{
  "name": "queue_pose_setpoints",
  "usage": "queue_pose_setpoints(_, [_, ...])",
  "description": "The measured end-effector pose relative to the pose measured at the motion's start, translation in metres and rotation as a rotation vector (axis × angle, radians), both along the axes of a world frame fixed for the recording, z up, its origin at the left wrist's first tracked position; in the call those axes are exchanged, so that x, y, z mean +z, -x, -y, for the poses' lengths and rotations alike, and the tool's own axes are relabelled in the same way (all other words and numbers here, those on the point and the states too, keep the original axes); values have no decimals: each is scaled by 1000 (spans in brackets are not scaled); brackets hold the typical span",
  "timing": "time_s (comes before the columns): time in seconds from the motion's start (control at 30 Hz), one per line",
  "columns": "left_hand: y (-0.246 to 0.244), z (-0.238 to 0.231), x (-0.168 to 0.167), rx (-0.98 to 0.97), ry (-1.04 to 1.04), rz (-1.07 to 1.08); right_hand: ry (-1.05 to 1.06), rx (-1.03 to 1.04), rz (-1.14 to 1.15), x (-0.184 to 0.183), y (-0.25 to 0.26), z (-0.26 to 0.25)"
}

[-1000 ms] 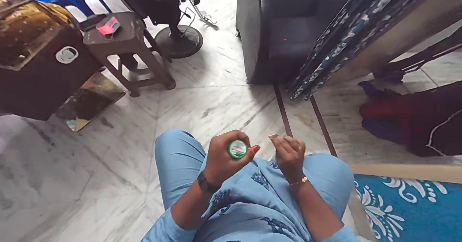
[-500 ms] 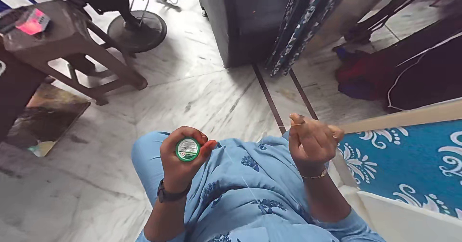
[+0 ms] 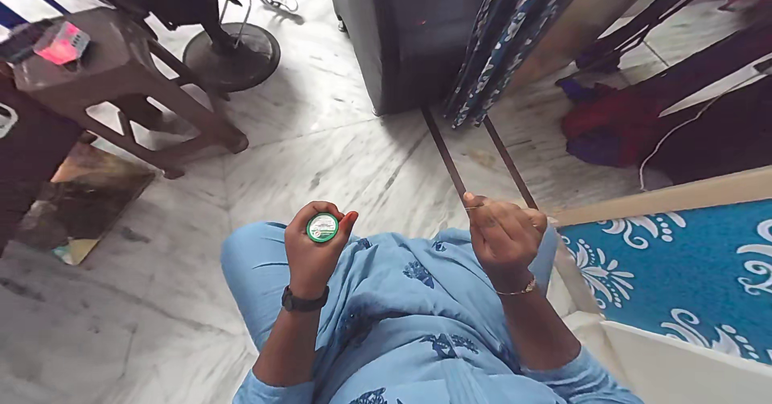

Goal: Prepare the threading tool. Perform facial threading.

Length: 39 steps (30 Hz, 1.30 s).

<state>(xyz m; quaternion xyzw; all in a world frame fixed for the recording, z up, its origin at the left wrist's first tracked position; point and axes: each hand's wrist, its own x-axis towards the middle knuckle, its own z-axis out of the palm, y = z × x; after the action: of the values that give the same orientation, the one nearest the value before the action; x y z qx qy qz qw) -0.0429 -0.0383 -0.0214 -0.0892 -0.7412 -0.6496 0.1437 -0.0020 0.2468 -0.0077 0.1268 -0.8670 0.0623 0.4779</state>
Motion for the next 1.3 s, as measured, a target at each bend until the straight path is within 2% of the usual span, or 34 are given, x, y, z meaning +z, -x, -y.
queue_pose_setpoints(0.27, [15, -7, -34, 143, 321, 95, -19, -34, 191, -31, 12, 6])
queue_pose_setpoints(0.4, [23, -9, -51, 141, 484, 275, 4, 24, 374, -61, 26, 5])
queue_pose_setpoints(0.47, [24, -8, -52, 136, 429, 324, 14, 62, 422, -61, 30, 5])
queue_pose_setpoints(0.53, [20, -1, -40, 107, 271, 301, 19, 76, 421, -46, 30, 3])
queue_pose_setpoints(0.67, [-2, 11, -1, -118, -34, 56, 88, 63, 402, 6, 15, 5])
queue_pose_setpoints(0.8, [-21, 8, 35, -303, -123, -135, 148, 40, 392, 58, -3, 10])
queue_pose_setpoints(0.97, [-22, 6, 36, -162, -83, -111, 243, 104, 377, 73, -13, 4])
queue_pose_setpoints(1.13, [-12, 7, 20, -44, 30, -46, 264, 115, 380, 63, -11, 5])
queue_pose_setpoints(1.3, [3, 3, -3, 42, 111, 105, 249, 113, 422, 45, -2, 9])
